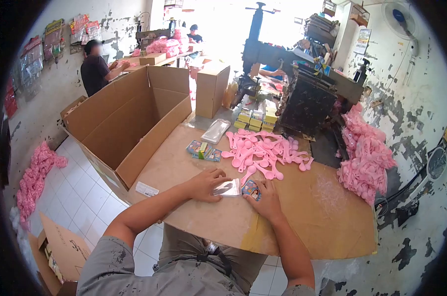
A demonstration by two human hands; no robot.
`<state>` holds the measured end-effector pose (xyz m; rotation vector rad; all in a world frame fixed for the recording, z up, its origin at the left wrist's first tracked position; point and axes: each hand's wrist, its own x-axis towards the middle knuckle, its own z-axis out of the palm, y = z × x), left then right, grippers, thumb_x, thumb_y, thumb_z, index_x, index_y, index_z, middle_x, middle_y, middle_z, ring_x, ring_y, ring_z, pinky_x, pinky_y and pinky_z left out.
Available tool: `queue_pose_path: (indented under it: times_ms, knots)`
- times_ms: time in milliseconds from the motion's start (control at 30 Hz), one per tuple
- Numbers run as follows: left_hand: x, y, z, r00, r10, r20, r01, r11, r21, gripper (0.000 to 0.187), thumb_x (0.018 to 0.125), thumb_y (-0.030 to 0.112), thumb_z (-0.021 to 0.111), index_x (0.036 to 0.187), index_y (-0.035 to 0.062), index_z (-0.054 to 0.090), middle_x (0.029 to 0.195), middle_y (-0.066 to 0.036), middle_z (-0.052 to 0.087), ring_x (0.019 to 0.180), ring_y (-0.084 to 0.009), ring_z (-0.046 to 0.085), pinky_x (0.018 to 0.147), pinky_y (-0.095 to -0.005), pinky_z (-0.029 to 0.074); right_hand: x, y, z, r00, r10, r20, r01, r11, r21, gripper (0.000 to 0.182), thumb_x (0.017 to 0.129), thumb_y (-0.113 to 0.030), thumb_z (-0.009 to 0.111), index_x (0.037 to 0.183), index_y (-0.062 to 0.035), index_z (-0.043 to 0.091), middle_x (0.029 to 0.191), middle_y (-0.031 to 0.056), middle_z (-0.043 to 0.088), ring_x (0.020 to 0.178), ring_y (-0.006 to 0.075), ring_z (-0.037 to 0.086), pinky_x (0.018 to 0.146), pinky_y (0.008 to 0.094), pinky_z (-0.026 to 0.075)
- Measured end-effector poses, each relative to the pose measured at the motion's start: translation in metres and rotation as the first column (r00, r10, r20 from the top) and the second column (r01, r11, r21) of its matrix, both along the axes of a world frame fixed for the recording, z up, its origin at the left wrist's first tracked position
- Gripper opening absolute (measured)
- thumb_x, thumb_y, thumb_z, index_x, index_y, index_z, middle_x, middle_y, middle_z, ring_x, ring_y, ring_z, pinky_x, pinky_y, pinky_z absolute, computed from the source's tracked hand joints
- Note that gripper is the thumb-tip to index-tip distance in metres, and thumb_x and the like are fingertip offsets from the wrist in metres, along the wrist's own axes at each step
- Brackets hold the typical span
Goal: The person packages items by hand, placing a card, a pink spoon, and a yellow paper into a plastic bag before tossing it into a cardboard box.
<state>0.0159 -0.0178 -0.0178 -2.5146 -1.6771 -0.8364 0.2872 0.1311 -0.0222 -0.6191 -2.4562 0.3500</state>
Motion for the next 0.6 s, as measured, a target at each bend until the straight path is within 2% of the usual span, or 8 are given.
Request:
queue_pose_path:
  times_ms: [233, 433, 600]
  knots:
    - [-0.001, 0.001, -0.008, 1.0, -0.009, -0.012, 0.01, 0.998, 0.069, 0.069, 0.082, 0.043, 0.078, 0.135, 0.0031, 0.063, 0.126, -0.018, 0.06, 0.116, -0.0369, 0.059, 0.101, -0.0468, 0.048, 0.001, -0.004, 0.002, 1.0, -0.006, 0.006, 0.006, 1.0, 0.002, 0.064, 0.079, -0.04, 0.087, 0.126, 0.0013, 0.07, 0.117, 0.0176, 0.062, 0.114, 0.0351, 0.06, 0.099, 0.0456, 0.051]
    - [-0.003, 0.0, -0.008, 1.0, -0.006, -0.008, 0.007, 0.999, 0.041, 0.07, 0.083, 0.044, 0.078, 0.138, 0.0034, 0.062, 0.127, -0.019, 0.06, 0.118, -0.0367, 0.058, 0.103, -0.0458, 0.048, 0.0, -0.001, -0.003, 1.0, -0.013, 0.005, 0.012, 0.999, 0.045, 0.065, 0.078, -0.04, 0.088, 0.126, 0.001, 0.07, 0.116, 0.0177, 0.062, 0.11, 0.0347, 0.062, 0.096, 0.0443, 0.052]
    - [-0.006, -0.001, -0.011, 0.999, -0.004, 0.037, 0.004, 1.0, 0.022, 0.068, 0.085, 0.045, 0.077, 0.138, 0.0041, 0.063, 0.127, -0.018, 0.061, 0.12, -0.0362, 0.057, 0.105, -0.0459, 0.046, -0.001, -0.005, 0.0, 1.0, -0.022, 0.003, 0.022, 1.0, 0.016, 0.066, 0.078, -0.04, 0.088, 0.127, 0.0009, 0.069, 0.115, 0.0172, 0.062, 0.108, 0.0341, 0.063, 0.095, 0.0436, 0.053]
